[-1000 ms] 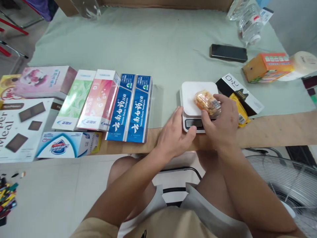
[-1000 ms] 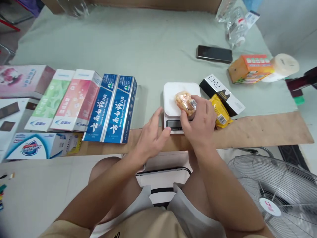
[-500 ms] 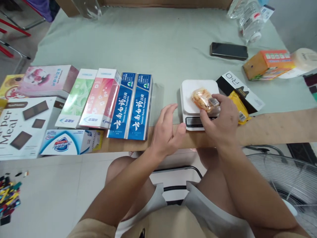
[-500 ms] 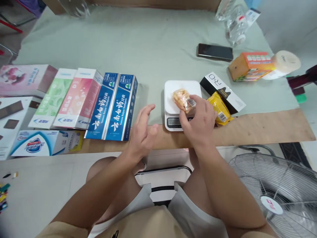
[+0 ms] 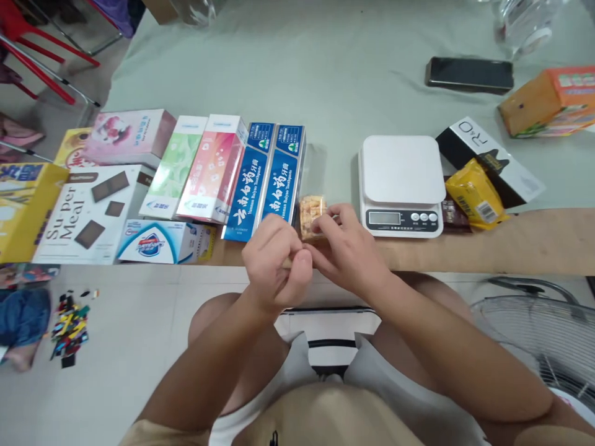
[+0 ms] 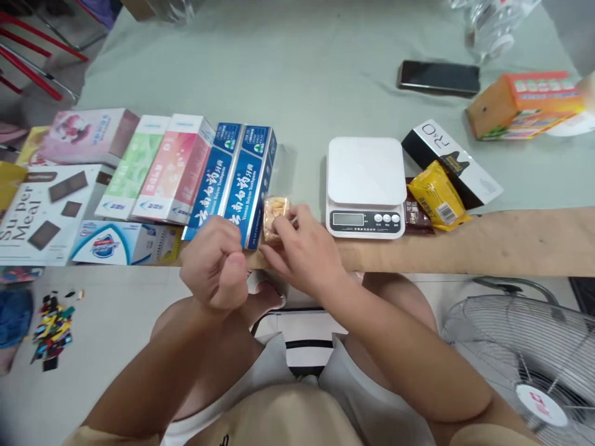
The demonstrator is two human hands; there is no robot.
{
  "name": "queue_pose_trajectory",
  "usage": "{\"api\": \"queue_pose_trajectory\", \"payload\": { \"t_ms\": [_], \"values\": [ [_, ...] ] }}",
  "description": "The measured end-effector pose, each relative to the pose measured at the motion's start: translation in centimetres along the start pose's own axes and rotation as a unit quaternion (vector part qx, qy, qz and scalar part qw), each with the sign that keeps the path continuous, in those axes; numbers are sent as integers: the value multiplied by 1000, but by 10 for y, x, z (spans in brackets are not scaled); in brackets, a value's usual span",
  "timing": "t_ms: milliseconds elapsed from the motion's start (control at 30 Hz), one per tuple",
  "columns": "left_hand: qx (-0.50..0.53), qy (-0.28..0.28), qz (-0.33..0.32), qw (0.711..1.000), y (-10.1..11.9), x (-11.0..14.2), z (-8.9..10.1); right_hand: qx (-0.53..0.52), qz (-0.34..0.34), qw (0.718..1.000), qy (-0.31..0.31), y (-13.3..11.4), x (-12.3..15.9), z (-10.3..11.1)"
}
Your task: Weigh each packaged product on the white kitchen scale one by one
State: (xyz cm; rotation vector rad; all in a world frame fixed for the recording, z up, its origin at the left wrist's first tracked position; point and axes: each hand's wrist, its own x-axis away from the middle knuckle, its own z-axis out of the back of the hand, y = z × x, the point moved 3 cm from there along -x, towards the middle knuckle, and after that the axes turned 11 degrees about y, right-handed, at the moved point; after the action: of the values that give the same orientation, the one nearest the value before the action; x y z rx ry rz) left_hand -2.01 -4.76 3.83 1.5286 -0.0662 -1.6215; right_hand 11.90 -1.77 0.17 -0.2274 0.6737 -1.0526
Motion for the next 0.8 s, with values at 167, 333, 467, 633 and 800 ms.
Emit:
{"api": "queue_pose_trajectory", "payload": {
  "t_ms": [167, 333, 467, 633, 800],
  "values": [
    [36, -95, 15, 995, 1, -4, -4, -45, 26, 995, 81, 11, 2, 17],
    [75, -115, -55, 989, 23, 2, -40, -44, 23, 975, 216, 53, 6, 51],
    [91, -145, -109, 979, 58, 18, -83, 35, -53, 961, 271, 109, 14, 86],
    [-14, -235, -66, 970, 66, 18, -161, 102, -170, 962, 185, 165, 38, 117],
    [-174, -374, -33, 910, 44, -22, -238, 118, -202, 964, 127, 180, 55, 122]
  ]
}}
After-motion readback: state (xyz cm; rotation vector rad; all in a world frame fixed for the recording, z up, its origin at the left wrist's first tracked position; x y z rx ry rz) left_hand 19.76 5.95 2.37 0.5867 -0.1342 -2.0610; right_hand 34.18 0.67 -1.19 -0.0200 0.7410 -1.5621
